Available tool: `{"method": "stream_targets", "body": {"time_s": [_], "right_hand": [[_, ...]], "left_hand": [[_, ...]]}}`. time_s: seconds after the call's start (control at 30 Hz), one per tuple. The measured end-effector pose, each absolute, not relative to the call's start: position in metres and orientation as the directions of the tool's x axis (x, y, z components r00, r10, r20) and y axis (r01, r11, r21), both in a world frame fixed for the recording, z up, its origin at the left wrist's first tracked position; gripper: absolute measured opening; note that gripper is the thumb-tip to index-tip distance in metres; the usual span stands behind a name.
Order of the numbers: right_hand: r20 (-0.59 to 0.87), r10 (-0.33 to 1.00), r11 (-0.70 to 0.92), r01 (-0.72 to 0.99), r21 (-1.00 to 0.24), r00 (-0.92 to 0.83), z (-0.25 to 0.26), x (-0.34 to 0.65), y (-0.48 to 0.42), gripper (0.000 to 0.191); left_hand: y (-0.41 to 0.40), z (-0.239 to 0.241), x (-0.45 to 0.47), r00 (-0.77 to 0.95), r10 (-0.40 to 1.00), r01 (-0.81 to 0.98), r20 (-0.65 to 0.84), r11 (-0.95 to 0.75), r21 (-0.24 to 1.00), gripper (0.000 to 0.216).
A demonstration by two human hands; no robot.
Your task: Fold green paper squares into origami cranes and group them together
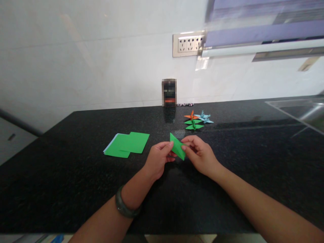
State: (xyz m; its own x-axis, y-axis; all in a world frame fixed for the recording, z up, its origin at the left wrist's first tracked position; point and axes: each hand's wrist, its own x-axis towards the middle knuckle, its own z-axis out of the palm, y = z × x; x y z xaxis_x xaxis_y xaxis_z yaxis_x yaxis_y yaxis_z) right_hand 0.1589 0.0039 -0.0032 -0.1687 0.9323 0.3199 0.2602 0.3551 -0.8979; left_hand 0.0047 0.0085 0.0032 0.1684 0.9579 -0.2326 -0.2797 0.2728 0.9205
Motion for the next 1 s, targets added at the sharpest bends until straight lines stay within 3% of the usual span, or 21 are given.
{"method": "stream_targets", "body": {"time_s": [0.13,0.3,0.53,0.83,1.0], "right_hand": [[0.167,0.961,0.167,-0.015,-0.986,-0.219,-0.0002,0.1582,0.0062,0.016],[0.063,0.952,0.065,-0.003,-0.998,-0.299,0.0055,0.1596,0.0054,0.022],[0.107,0.958,0.104,-0.025,-0.994,-0.268,0.0005,0.1593,0.0084,0.025],[0.244,0.964,0.262,0.207,-0.943,-0.106,0.0015,0.1629,0.0095,0.016],[0.305,0.932,0.349,0.262,-0.9,-0.194,0.003,0.1656,0.0108,0.013]], "left_hand": [[0.0097,0.0011,0.0023,0.17,0.961,-0.311,-0.216,0.261,0.914,0.027],[0.0107,-0.0002,0.0016,0.108,0.977,-0.303,-0.185,0.209,0.93,0.025],[0.0122,0.0021,0.002,0.108,0.977,-0.279,-0.183,0.207,0.938,0.025],[0.0099,0.005,-0.0001,0.25,0.937,-0.279,-0.245,0.312,0.908,0.021],[0.0107,0.0037,-0.0009,0.245,0.933,-0.289,-0.263,0.33,0.899,0.02]]}}
